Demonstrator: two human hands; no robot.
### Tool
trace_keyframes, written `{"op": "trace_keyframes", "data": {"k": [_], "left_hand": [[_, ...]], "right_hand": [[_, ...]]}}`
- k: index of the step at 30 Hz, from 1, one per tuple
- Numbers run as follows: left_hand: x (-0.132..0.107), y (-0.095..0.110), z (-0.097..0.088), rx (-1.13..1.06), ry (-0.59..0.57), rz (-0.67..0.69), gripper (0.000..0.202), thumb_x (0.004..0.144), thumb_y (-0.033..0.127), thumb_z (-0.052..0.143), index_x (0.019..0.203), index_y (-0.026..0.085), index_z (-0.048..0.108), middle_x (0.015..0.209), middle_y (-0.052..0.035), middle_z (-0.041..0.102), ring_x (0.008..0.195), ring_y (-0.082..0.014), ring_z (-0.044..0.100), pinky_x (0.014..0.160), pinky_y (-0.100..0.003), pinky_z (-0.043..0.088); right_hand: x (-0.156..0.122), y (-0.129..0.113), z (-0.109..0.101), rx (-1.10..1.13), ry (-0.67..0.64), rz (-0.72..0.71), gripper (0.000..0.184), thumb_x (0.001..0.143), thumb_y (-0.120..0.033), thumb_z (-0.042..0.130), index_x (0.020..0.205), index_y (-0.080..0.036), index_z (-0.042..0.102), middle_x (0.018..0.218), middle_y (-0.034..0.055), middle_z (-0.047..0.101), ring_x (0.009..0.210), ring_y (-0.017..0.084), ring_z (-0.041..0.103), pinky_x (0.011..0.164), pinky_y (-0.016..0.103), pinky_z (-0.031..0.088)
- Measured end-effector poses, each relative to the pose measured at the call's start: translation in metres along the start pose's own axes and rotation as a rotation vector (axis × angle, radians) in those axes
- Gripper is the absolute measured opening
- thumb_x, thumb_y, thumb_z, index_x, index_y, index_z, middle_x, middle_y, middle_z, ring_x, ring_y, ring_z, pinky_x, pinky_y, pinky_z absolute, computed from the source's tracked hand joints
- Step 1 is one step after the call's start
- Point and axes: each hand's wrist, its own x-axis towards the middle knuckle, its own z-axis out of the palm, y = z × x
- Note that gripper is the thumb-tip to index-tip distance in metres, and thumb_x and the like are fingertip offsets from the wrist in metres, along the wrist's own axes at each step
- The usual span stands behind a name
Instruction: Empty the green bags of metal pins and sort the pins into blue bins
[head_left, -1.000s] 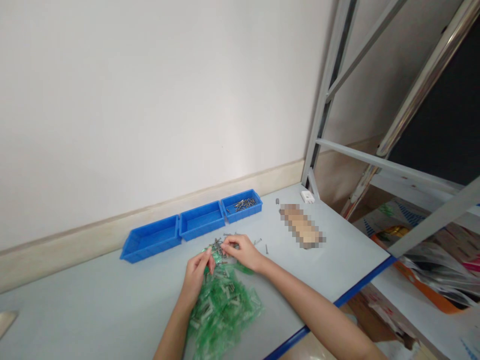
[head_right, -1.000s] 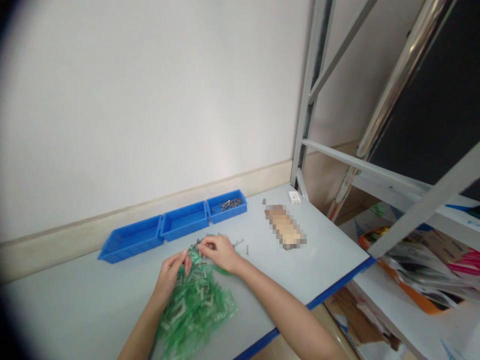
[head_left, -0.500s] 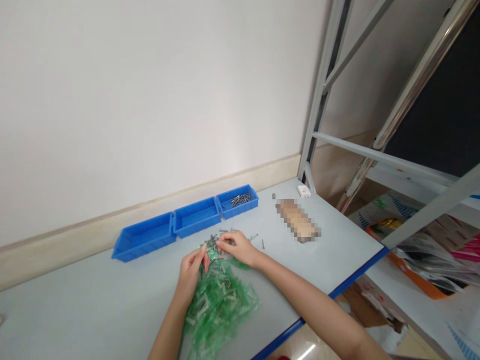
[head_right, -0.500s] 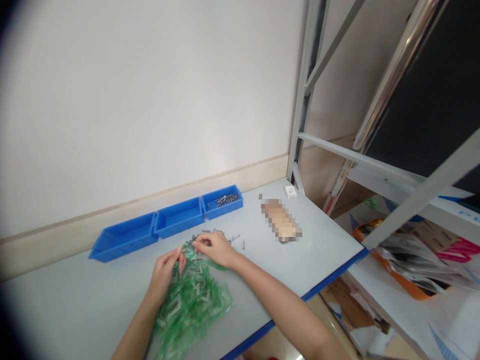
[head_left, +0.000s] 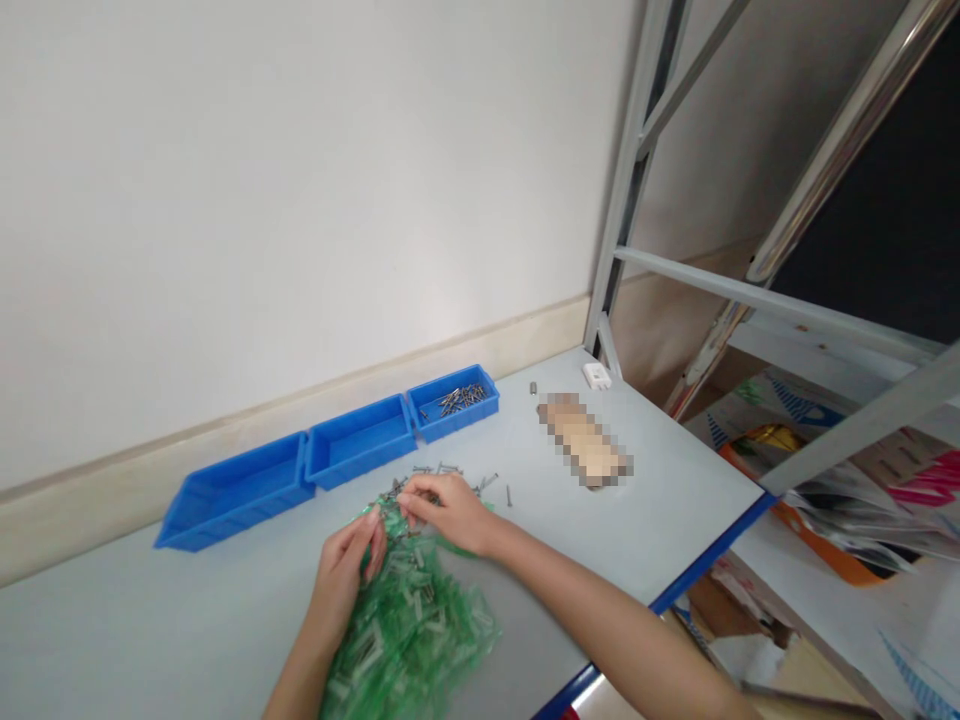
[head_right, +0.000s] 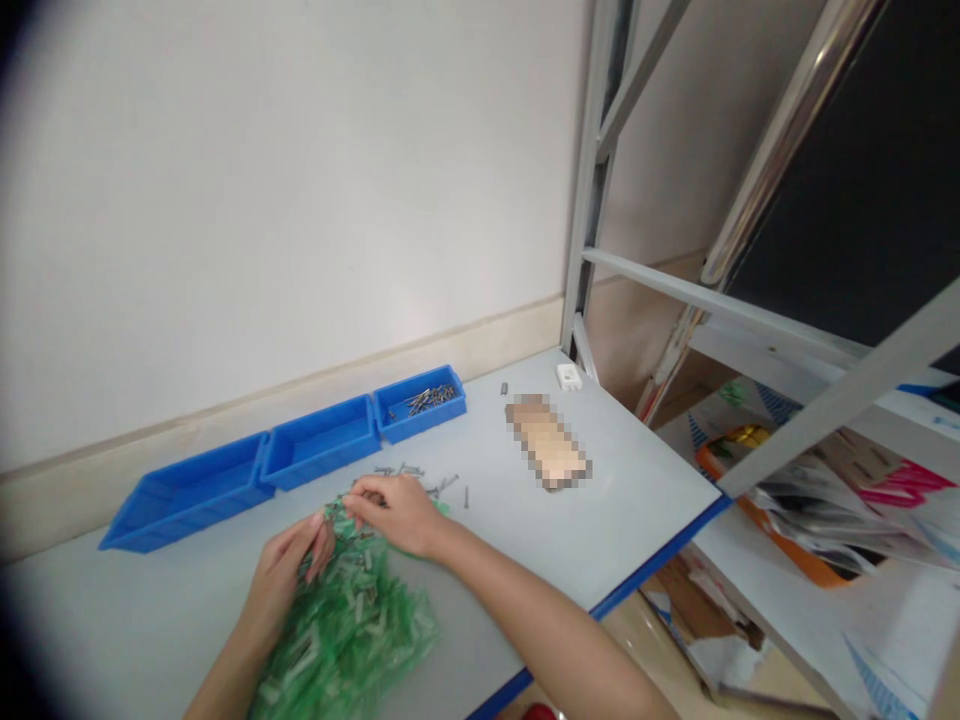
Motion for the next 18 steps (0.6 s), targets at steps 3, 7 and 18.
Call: {"op": "trace_keyframes", "data": {"k": [3, 7, 18], "left_hand": [[-0.0001, -0.0047, 0.0002, -0.001, -0.013, -0.024, 0.054, 0.082, 0.052, 0.041, 0.039, 0.021, 0.035, 0.036, 0.0025, 0.035, 0.040, -0.0115, 0.036, 0.046, -0.025, 0.032], [0.0011, -0.0071, -0.0023, 0.039, -0.020, -0.064, 0.051, 0.080, 0.050, 0.044, 0.038, 0.021, 0.037, 0.036, 0.0024, 0.036, 0.038, -0.0107, 0.035, 0.044, -0.025, 0.030], [0.0015, -0.0059, -0.0057, -0.158, 0.106, -0.102, 0.043, 0.078, 0.046, 0.053, 0.046, 0.021, 0.041, 0.034, 0.0055, 0.028, 0.037, -0.0107, 0.030, 0.041, -0.025, 0.026]], "right_hand": [[0.0000, -0.0005, -0.0013, -0.045, 0.005, -0.008, 0.025, 0.089, -0.027, 0.048, 0.069, -0.017, 0.057, 0.060, -0.0047, 0.054, 0.057, 0.007, 0.053, 0.062, 0.018, 0.040], [0.0034, 0.0018, -0.0016, -0.147, -0.012, 0.019, 0.025, 0.090, -0.029, 0.049, 0.072, -0.017, 0.061, 0.059, -0.0049, 0.056, 0.057, 0.007, 0.052, 0.061, 0.017, 0.038], [0.0072, -0.0022, -0.0030, -0.248, -0.022, -0.009, 0.015, 0.089, -0.029, 0.052, 0.086, -0.022, 0.065, 0.069, -0.0048, 0.065, 0.064, 0.008, 0.056, 0.066, 0.018, 0.039]]}}
